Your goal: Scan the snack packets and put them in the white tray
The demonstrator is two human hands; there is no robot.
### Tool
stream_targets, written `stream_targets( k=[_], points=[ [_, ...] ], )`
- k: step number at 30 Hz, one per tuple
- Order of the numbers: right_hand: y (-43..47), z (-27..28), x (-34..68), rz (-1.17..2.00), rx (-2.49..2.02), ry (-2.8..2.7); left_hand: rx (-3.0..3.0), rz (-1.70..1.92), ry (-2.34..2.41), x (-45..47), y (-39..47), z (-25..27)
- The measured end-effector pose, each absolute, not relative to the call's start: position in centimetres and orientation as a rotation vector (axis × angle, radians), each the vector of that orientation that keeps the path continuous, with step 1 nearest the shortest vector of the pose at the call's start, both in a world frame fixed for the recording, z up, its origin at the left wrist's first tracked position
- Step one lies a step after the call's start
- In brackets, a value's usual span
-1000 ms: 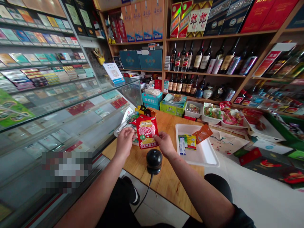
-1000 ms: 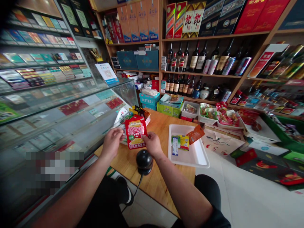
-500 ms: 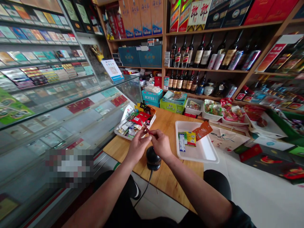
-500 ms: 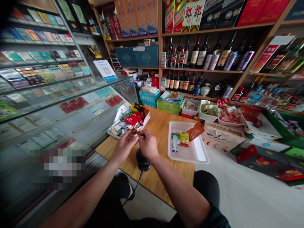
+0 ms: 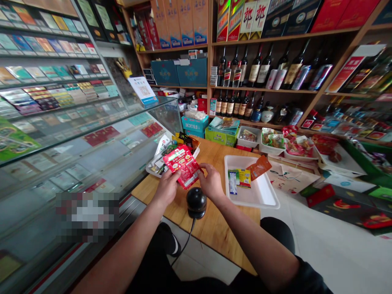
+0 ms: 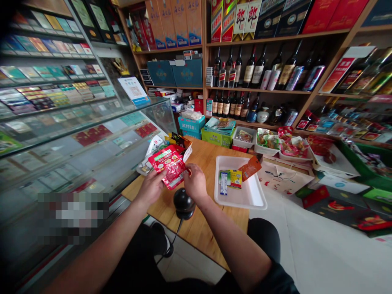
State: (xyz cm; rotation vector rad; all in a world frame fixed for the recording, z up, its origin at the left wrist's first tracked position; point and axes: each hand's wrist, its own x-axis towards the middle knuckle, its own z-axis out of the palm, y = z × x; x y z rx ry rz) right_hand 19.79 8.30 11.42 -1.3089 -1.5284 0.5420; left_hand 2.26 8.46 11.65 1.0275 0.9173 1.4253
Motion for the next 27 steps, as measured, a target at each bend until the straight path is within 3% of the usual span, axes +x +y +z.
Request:
stream_targets(
  k=[8, 27],
  points=[
    [10.1, 9.5, 21.3, 0.762, -1.370, -1.479, 1.110, 1.349, 0.885, 1.4, 9.7, 11.7],
    [10.7, 6.2, 22.4, 0.742, -1.526, -1.591, 1.523, 1.221, 1.249, 0.6, 13.0, 8.5]
  ],
)
